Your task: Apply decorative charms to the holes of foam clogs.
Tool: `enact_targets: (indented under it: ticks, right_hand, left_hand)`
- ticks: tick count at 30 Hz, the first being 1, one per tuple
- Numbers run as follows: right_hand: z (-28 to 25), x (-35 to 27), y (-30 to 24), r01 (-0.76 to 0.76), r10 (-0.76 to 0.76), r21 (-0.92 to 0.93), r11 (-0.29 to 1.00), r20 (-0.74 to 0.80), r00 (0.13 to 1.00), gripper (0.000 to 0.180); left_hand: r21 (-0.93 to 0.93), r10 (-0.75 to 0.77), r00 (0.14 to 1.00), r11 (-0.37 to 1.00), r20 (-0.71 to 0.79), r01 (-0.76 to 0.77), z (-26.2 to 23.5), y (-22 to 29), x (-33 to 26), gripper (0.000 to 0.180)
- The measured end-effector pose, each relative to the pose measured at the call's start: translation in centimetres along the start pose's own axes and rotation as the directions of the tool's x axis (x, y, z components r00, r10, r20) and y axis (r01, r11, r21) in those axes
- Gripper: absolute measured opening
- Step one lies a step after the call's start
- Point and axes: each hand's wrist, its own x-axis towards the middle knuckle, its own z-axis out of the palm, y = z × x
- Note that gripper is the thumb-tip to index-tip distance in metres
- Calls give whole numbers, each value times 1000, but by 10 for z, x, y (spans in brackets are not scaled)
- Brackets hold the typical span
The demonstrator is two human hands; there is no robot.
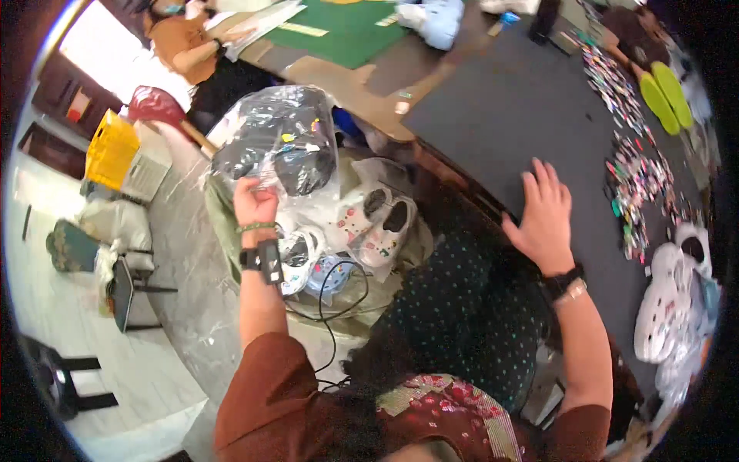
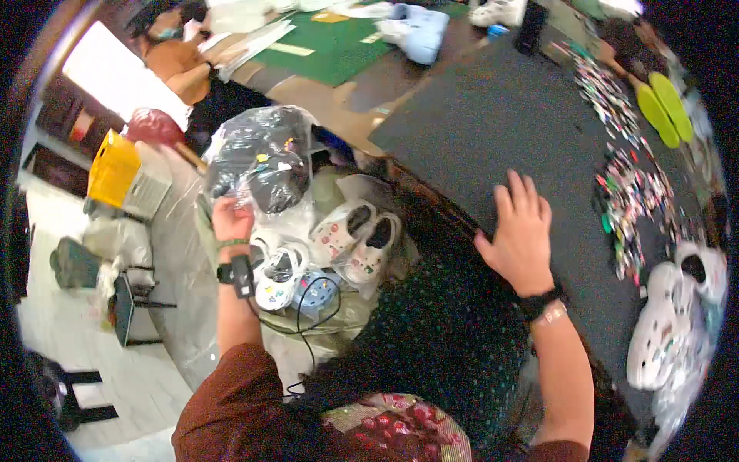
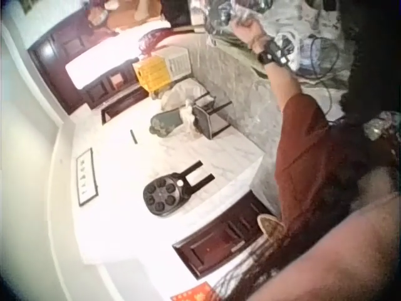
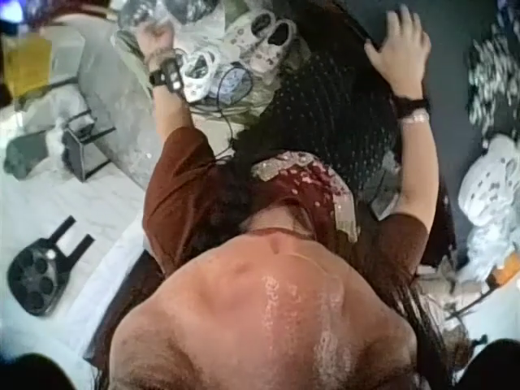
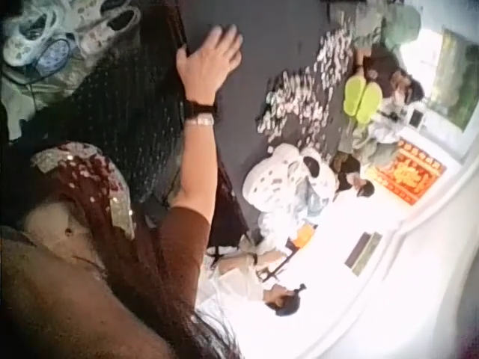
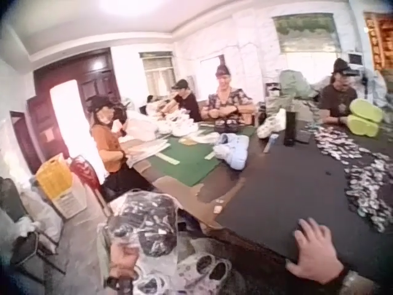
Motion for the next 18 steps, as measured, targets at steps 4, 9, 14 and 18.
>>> enact_targets:
  ticks: [4,9,14,18]
  right_hand:
    - [3,1,2,-2,3,51,999,-23,1000,73]
    - [11,-6,10,22,-6,121,992,-131,991,67]
    - [13,-23,24,128,-36,354,926,-256,966,47]
    - [8,-51,5,176,66,591,787,-364,929,46]
  left_hand:
    - [-364,-185,980,910,66,197,93,78,-65,20]
    - [-287,9,966,956,260,68,151,126,-102,19]
    - [-287,-12,913,948,409,140,265,133,-157,17]
    - [-42,-228,754,946,616,321,290,74,-122,18]
